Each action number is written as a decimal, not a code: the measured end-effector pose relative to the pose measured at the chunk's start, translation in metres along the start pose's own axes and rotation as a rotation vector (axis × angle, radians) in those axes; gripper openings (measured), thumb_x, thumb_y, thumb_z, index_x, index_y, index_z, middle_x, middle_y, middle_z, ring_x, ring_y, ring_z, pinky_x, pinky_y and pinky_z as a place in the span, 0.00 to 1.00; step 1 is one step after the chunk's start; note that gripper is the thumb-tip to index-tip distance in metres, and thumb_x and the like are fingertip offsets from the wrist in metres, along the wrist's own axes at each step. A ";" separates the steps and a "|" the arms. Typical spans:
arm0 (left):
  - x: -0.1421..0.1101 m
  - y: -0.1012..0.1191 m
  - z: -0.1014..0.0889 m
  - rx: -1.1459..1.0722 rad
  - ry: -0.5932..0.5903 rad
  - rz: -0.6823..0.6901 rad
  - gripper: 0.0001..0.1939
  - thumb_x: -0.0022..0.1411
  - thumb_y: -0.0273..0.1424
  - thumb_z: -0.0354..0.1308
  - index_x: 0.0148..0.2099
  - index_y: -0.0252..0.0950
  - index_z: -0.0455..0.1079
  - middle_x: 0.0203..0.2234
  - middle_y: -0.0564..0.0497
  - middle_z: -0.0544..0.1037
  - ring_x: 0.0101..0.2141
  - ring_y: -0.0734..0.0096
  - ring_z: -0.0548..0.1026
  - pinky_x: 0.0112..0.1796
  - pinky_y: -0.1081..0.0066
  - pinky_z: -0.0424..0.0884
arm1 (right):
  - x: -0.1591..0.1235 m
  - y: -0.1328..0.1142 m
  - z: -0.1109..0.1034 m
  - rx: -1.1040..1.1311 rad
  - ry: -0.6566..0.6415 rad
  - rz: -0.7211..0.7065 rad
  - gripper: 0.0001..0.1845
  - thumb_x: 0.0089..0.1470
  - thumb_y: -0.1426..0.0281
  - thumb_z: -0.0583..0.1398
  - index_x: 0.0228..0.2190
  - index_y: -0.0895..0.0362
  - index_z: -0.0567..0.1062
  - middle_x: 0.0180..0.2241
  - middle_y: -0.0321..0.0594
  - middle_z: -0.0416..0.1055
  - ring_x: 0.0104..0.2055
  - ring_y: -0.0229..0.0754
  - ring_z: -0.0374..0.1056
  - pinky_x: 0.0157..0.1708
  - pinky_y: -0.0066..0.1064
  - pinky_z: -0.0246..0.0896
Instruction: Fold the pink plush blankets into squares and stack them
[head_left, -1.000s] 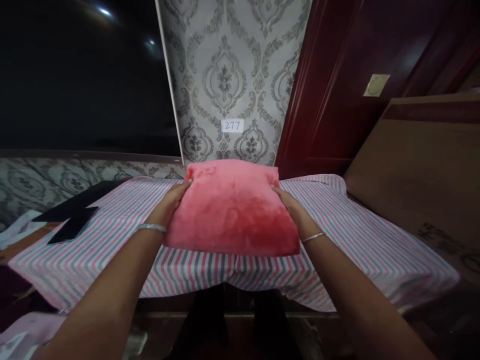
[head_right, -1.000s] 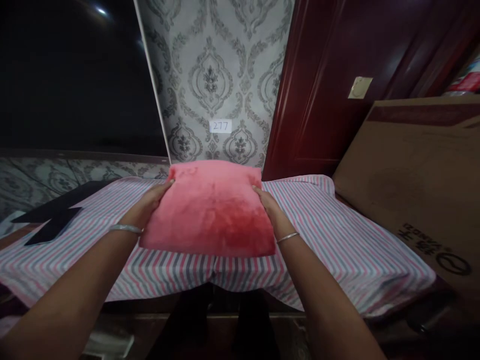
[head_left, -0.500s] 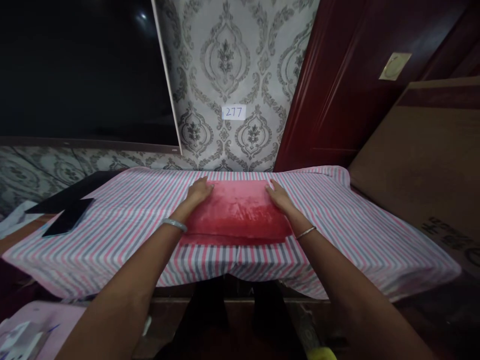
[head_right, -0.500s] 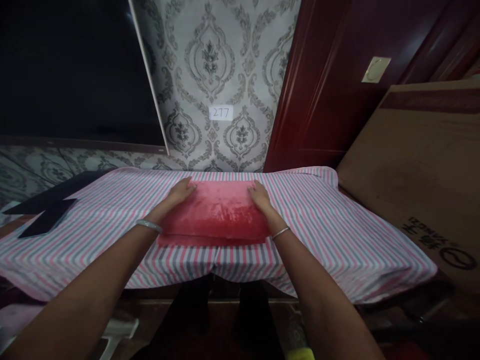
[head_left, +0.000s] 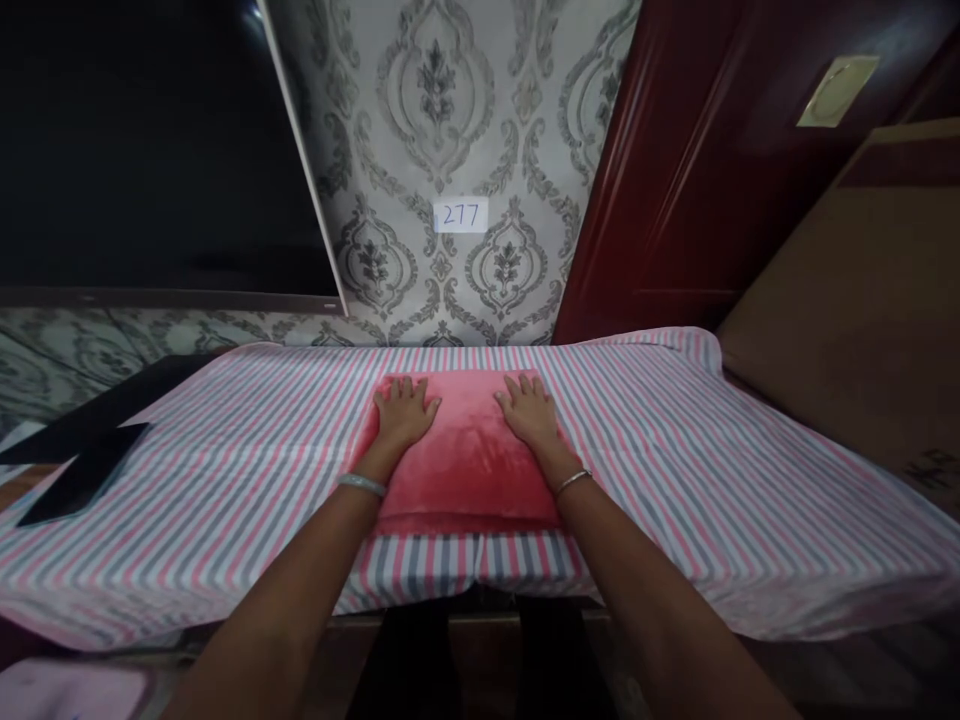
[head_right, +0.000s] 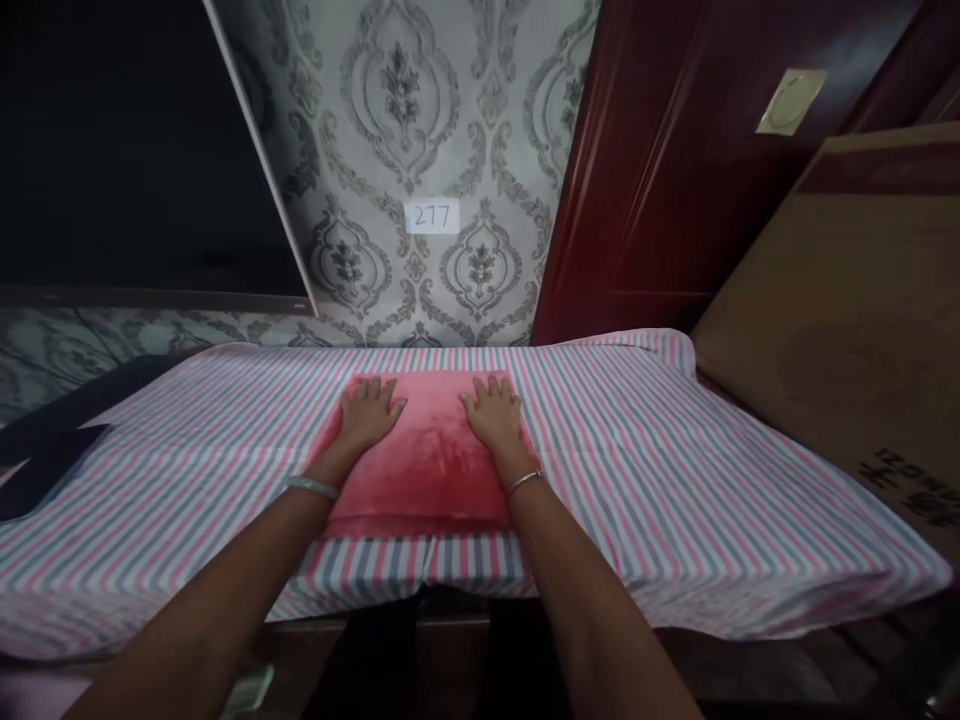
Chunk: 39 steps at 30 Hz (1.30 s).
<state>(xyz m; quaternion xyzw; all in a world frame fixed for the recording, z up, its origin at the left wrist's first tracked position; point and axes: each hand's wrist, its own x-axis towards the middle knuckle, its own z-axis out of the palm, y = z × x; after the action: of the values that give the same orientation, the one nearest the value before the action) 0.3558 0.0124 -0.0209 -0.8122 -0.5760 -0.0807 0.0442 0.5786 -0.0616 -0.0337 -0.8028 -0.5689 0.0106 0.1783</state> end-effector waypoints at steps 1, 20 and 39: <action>0.000 0.000 0.002 -0.005 0.006 0.004 0.33 0.74 0.46 0.38 0.74 0.38 0.55 0.72 0.36 0.57 0.71 0.42 0.53 0.64 0.35 0.53 | 0.000 0.001 0.002 -0.002 0.003 -0.001 0.33 0.71 0.53 0.44 0.70 0.51 0.60 0.73 0.47 0.49 0.75 0.59 0.41 0.67 0.56 0.47; -0.003 -0.002 -0.001 -0.117 -0.011 -0.004 0.34 0.73 0.48 0.38 0.75 0.40 0.54 0.73 0.38 0.56 0.71 0.42 0.52 0.65 0.37 0.51 | -0.003 0.007 0.001 0.075 -0.002 0.014 0.34 0.71 0.52 0.43 0.71 0.51 0.58 0.74 0.46 0.48 0.75 0.58 0.40 0.67 0.58 0.48; -0.004 -0.008 0.002 -0.135 0.052 0.040 0.31 0.74 0.44 0.39 0.73 0.41 0.58 0.71 0.41 0.60 0.70 0.46 0.55 0.65 0.43 0.55 | 0.001 0.019 0.007 0.126 0.016 -0.012 0.32 0.71 0.54 0.43 0.70 0.51 0.60 0.74 0.44 0.49 0.75 0.59 0.40 0.66 0.60 0.52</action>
<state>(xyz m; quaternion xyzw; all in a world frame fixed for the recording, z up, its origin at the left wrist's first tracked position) 0.3474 0.0112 -0.0242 -0.8225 -0.5514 -0.1394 0.0059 0.5942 -0.0642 -0.0458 -0.7865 -0.5706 0.0388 0.2330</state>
